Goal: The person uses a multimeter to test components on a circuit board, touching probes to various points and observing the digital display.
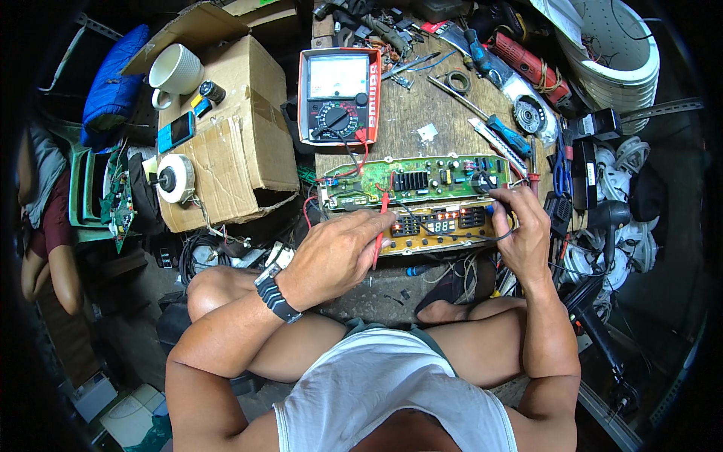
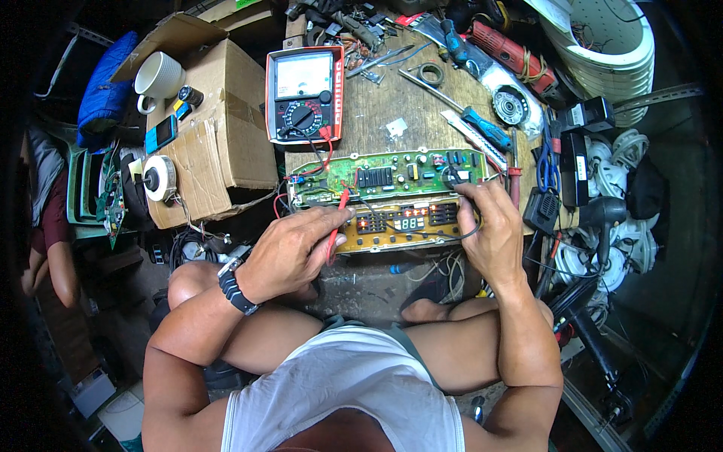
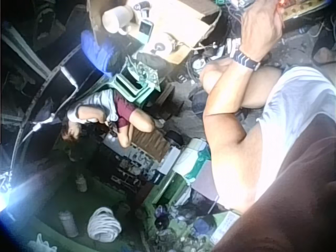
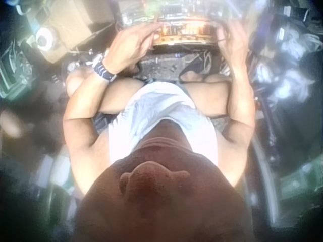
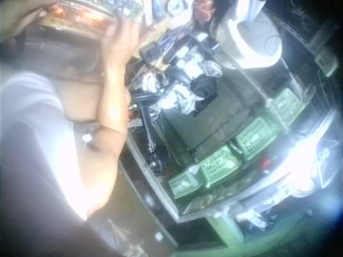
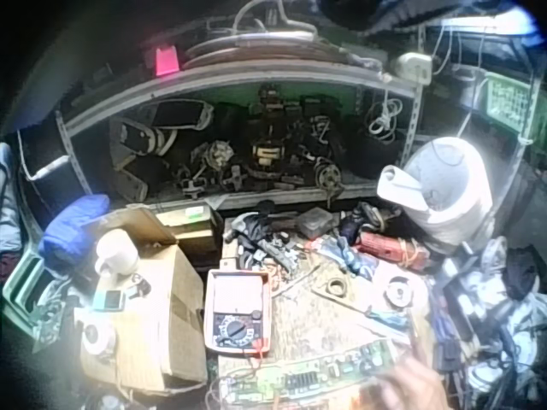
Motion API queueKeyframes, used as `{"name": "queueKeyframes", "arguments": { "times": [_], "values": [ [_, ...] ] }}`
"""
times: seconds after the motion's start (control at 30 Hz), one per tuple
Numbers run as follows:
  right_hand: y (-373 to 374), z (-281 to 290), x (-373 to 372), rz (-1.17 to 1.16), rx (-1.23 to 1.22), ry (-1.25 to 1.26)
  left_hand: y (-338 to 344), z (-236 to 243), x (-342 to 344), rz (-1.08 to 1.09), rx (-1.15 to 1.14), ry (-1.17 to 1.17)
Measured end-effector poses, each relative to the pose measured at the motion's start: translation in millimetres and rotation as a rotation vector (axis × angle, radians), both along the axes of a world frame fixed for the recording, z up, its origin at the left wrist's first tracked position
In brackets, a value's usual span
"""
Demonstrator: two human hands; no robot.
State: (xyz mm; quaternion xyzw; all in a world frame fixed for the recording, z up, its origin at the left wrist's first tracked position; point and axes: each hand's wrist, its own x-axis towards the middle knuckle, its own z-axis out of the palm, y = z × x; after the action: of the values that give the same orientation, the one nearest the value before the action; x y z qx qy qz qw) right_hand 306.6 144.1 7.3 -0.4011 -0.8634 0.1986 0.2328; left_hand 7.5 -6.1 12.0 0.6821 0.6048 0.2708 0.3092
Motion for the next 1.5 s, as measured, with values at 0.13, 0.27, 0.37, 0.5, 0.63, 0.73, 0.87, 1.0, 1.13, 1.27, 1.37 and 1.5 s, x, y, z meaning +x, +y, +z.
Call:
{"name": "queueKeyframes", "arguments": {
  "times": [0.13,0.27,0.37,0.5,0.63,0.73,0.87,1.0,1.13,1.27,1.37,1.5],
  "values": [
    [0,1,0,0.000,0.004,-0.002,0,1,0,0.007,-0.007,-0.007],
    [0,1,-1,-0.003,-0.002,-0.002,0,1,0,0.010,-0.003,-0.016],
    [0,1,-1,-0.006,-0.007,-0.002,0,2,0,0.009,-0.006,-0.014],
    [0,1,0,-0.002,-0.006,-0.004,-1,-2,0,0.005,0.018,-0.005],
    [0,1,1,0.006,0.005,-0.010,-1,2,0,0.000,0.003,0.008],
    [1,1,0,0.003,0.000,-0.009,-5,7,-2,-0.011,0.027,0.045],
    [0,1,2,0.003,-0.013,-0.010,-10,6,-7,0.001,0.069,0.098],
    [0,2,1,-0.001,-0.017,-0.012,-9,6,-2,-0.014,0.014,0.068],
    [0,1,1,-0.001,-0.016,-0.012,-7,4,-2,-0.026,-0.011,0.073],
    [-1,2,1,-0.008,-0.021,-0.015,-6,1,-2,-0.023,-0.019,0.080],
    [0,1,1,-0.003,-0.013,-0.014,-7,-1,-1,-0.021,-0.027,0.080],
    [0,2,1,0.001,-0.009,-0.012,-5,-1,-1,-0.019,-0.014,0.073]
  ]
}}
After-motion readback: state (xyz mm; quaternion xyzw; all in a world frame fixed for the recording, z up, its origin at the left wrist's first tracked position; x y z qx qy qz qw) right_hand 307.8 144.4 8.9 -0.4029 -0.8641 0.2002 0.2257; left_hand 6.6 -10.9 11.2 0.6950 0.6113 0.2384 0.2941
